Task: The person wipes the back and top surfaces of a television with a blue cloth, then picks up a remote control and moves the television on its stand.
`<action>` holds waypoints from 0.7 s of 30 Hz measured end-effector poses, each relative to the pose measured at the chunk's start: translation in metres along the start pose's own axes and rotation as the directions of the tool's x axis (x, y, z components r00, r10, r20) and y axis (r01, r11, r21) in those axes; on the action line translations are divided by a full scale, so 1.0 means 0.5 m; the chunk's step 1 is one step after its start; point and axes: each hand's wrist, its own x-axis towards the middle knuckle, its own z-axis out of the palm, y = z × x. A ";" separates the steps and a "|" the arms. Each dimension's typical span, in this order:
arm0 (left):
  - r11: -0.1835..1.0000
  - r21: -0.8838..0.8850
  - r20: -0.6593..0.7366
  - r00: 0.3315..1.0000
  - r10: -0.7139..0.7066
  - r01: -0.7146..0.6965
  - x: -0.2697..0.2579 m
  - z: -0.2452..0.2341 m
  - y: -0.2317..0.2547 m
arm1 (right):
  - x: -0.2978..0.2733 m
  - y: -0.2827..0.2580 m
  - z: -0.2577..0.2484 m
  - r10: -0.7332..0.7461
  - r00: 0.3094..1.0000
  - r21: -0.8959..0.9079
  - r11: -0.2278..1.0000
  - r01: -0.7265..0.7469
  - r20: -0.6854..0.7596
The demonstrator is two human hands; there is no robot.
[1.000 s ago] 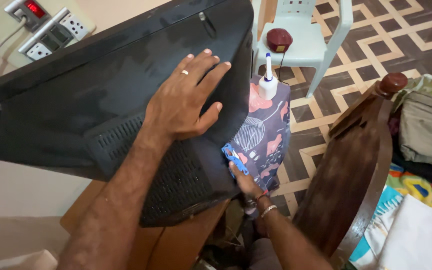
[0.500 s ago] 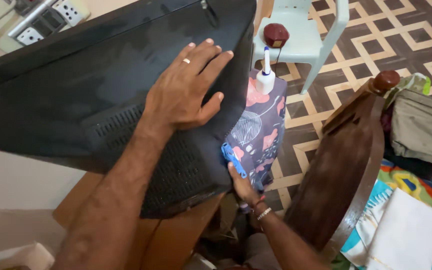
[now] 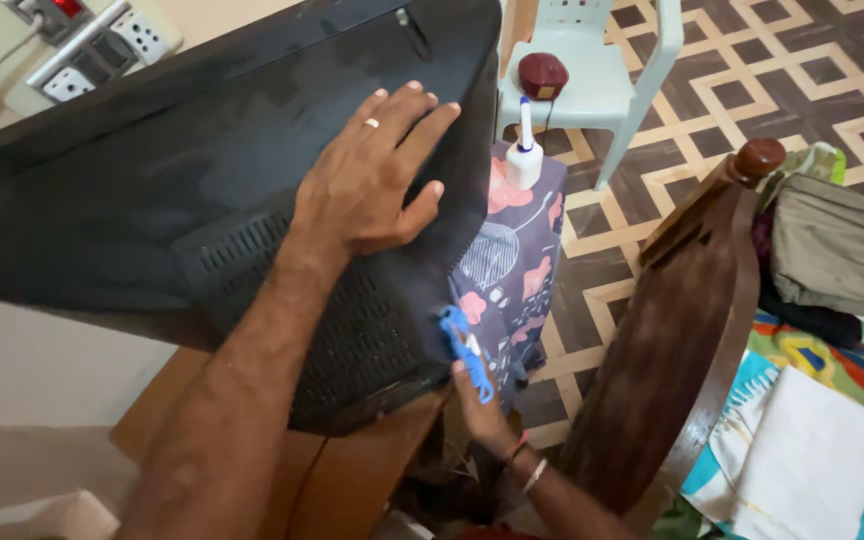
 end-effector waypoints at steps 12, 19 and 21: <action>0.998 0.065 -0.043 0.999 0.027 -0.024 -0.001 0.006 -0.001 | -0.035 -0.136 0.060 -0.558 0.823 -0.456 0.708 0.539 0.106; 0.999 0.029 -0.090 0.996 -0.024 0.027 -0.011 0.003 0.009 | 0.013 0.078 0.000 0.155 0.978 -0.002 0.988 -0.157 -0.137; 0.998 -0.011 -0.117 0.991 -0.057 0.056 -0.014 0.001 0.009 | 0.057 0.028 0.008 0.231 0.968 0.033 0.973 -0.229 -0.094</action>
